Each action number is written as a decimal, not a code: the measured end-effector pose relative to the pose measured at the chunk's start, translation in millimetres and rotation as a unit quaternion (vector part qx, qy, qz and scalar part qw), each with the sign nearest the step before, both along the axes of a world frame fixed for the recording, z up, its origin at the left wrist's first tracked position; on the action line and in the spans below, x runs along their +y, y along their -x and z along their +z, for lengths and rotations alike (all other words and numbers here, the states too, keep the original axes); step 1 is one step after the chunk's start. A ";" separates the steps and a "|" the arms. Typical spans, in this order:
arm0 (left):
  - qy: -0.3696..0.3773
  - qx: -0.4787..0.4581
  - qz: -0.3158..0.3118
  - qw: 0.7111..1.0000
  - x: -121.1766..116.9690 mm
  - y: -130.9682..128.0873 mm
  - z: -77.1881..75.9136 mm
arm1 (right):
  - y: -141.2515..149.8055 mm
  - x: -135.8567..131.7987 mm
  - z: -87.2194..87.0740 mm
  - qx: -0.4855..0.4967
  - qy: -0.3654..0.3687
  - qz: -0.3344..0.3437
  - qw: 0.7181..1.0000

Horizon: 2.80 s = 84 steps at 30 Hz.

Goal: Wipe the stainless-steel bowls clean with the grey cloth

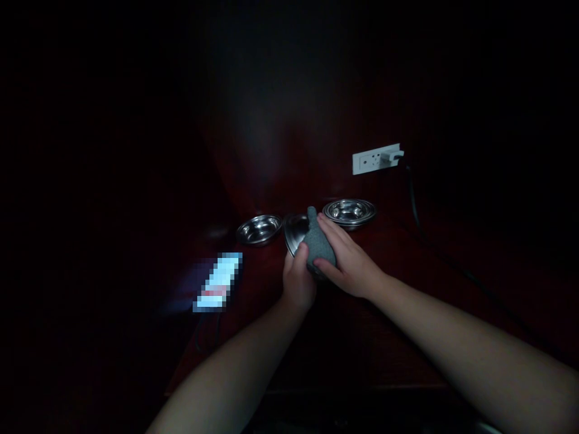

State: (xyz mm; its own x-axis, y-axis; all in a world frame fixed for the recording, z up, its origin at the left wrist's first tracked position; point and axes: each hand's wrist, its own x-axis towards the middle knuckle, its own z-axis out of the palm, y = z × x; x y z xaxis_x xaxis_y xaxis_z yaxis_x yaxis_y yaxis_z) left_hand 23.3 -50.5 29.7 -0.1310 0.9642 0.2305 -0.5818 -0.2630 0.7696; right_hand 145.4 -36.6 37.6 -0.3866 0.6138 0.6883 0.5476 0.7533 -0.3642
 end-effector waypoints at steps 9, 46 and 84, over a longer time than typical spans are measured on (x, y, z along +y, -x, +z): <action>0.025 -0.041 0.018 0.999 -0.6 -1.0 5.4 | 1.3 0.6 0.4 0.015 0.007 -0.002 1.000; -0.214 0.280 -0.223 0.909 -4.2 13.7 3.0 | 6.4 16.1 -9.3 0.423 0.200 0.096 0.879; -0.191 0.303 -0.122 0.926 -4.5 10.3 5.7 | 7.4 6.6 -7.9 0.236 0.042 0.079 0.968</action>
